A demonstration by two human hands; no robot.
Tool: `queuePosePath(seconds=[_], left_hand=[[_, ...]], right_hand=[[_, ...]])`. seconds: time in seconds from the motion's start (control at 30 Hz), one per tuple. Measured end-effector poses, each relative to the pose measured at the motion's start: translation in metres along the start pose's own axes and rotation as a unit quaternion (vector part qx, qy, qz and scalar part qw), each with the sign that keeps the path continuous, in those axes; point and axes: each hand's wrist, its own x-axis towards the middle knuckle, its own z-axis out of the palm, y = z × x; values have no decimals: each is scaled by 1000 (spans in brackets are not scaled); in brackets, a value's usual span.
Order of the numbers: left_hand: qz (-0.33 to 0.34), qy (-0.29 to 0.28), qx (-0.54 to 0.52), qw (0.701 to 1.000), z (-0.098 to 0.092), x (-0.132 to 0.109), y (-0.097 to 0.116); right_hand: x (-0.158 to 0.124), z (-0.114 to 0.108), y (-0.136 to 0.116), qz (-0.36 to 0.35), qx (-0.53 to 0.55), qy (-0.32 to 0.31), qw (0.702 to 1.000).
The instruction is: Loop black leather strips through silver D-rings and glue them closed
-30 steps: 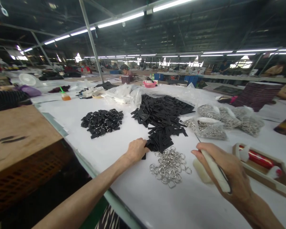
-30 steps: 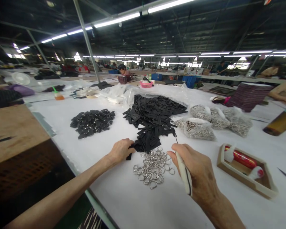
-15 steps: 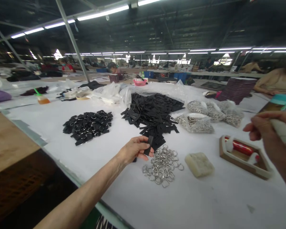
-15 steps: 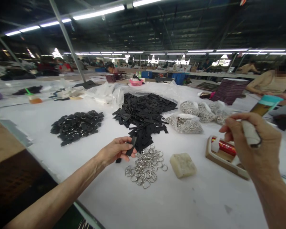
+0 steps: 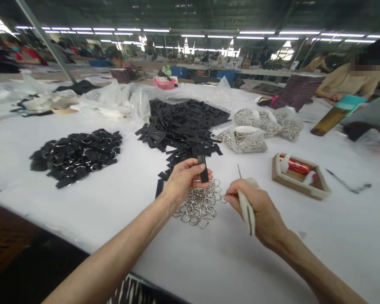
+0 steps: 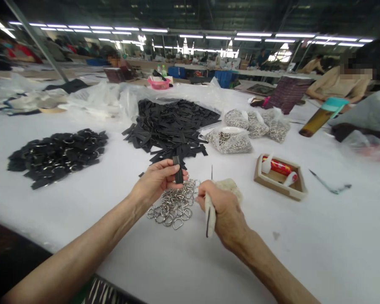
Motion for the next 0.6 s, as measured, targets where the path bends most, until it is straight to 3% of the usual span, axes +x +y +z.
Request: queuePosePath(seconds=[0.1,0.2,0.4,0.6], left_hand=[[29,25,-8,999,-9,4,-8],[46,35,-5,998,-18,4,-13],[49,27,-8,998,-19,-1,-12],[29,14,-3,999,-14,-3,-15]], right_hand=[[-6,19,2,-42,-38,-59,997],[-9,32,1,-88,-82,-76,990],[-9,42,3,-112,-148,-72,980],[-12,40,-2,-169,-134,-28,976]])
